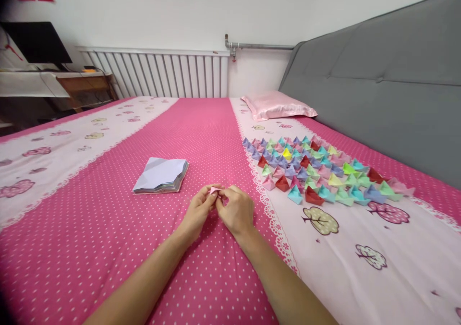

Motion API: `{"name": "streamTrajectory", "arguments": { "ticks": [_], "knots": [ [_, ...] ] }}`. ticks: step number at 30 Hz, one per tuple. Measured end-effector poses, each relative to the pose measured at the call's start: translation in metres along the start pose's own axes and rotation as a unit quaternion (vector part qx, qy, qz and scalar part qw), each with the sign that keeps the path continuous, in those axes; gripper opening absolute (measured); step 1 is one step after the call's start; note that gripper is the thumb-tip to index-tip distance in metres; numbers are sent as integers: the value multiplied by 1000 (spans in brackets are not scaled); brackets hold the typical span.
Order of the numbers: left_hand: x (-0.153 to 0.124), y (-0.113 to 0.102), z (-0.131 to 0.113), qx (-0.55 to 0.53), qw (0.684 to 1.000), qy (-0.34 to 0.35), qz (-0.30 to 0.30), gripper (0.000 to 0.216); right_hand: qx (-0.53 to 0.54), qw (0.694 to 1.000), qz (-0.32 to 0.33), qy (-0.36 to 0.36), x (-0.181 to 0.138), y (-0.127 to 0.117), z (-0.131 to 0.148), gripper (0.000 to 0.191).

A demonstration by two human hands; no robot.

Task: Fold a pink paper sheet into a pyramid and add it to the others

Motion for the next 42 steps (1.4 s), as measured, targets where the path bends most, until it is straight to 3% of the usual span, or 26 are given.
{"name": "streamTrajectory", "arguments": {
  "ticks": [13, 27, 31, 37, 42],
  "knots": [
    [-4, 1, -4, 15, 999, -14, 25, 26, 20, 998, 24, 58, 2, -7, -3, 22],
    [-2, -2, -2, -13, 999, -46, -4, 32, -32, 999, 17, -1, 1, -4, 2, 14],
    [1, -7, -4, -49, 998, -37, -23, 28, 7, 1000, 7, -18, 1, -5, 4, 17],
    [3, -14, -13, -152, 987, -58, 12, 22, 71, 995, -34, -66, 1, -7, 7, 33],
    [3, -17, -17, -180, 981, -72, -8, 21, 89, 990, -64, -89, 1, -8, 8, 29]
  ]
}}
Point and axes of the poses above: each hand's wrist, its own x-axis towards the middle knuckle, its own y-axis out of the palm, z = x × y, the point moved 1 cm from there along x, towards the middle knuckle, and after that the axes turned 14 degrees about -y, right-handed, at the moved point
